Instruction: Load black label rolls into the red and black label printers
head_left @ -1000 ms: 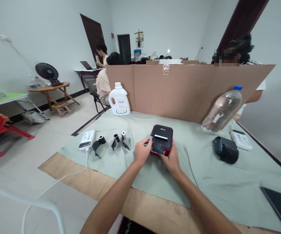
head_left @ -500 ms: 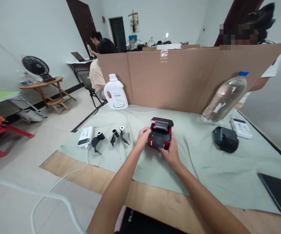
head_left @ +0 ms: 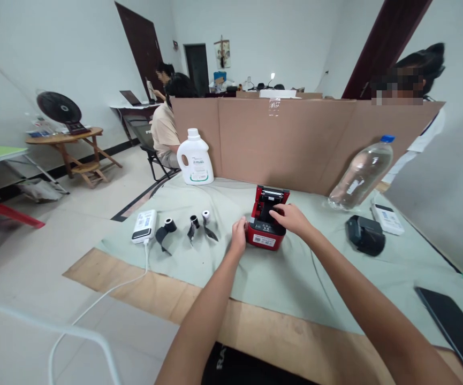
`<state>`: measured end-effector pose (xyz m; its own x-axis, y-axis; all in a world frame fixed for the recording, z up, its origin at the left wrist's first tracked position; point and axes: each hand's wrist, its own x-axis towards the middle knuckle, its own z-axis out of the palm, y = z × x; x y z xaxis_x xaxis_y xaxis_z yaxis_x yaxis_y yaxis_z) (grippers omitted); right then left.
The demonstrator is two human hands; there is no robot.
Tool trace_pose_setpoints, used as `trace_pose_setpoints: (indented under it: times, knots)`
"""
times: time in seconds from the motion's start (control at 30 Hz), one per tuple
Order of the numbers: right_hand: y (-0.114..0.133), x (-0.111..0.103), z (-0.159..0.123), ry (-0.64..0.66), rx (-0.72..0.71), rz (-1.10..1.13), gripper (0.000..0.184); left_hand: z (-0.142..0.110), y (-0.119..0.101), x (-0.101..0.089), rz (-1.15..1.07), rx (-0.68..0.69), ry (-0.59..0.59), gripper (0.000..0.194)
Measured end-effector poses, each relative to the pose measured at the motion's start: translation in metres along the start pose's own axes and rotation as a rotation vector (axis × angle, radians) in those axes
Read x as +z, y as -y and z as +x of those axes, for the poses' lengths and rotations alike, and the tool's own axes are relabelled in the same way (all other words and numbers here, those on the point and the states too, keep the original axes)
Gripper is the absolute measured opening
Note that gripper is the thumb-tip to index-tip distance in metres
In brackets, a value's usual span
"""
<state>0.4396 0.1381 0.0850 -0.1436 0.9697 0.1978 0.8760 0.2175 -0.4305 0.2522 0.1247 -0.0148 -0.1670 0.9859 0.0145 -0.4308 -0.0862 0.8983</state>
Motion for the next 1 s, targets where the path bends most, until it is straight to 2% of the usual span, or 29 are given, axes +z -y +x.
trace_pose_setpoints:
  times: [0.07,0.13,0.2,0.27,0.43,0.5,0.6,0.7,0.77,0.83,0.93,1.0]
  knots:
    - [0.016,-0.001,0.009,0.083,0.07,-0.174,0.042,0.0,0.001,0.0,-0.014,0.013,0.015,0.055]
    - [0.032,0.003,0.013,0.088,0.149,-0.288,0.047,0.0,0.003,0.0,-0.023,0.024,0.024,0.053]
    - [0.042,0.01,0.013,0.059,0.215,-0.308,0.05,0.001,0.005,0.0,-0.02,0.04,0.029,0.049]
    - [0.046,0.018,0.013,-0.004,0.286,-0.224,0.046,0.003,0.007,0.0,-0.01,0.052,0.034,0.047]
    - [0.038,0.027,0.016,-0.221,0.409,0.203,0.04,0.002,0.008,-0.001,0.076,0.116,0.036,0.042]
    - [0.037,0.025,0.016,-0.252,0.416,0.387,0.042,-0.002,0.001,-0.003,0.17,0.221,0.035,0.035]
    - [0.038,0.018,0.009,-0.212,0.422,0.627,0.047,-0.01,-0.013,-0.005,0.396,0.477,0.097,0.022]
    - [0.037,0.007,-0.008,-0.088,0.431,0.702,0.049,-0.017,-0.025,-0.006,0.637,0.735,0.24,0.042]
    - [0.033,0.0,-0.018,0.009,0.377,0.655,0.039,-0.022,-0.027,-0.006,0.731,0.828,0.275,0.035]
    - [0.027,-0.006,-0.019,0.076,0.286,0.526,0.029,-0.025,-0.026,-0.005,0.75,0.865,0.25,0.025]
    - [0.021,-0.007,-0.001,0.088,0.145,0.231,0.029,-0.027,-0.021,-0.005,0.69,0.891,0.203,0.024]
    - [0.022,-0.004,0.018,0.161,0.052,0.031,0.027,-0.028,-0.018,-0.005,0.661,0.89,0.19,0.026]
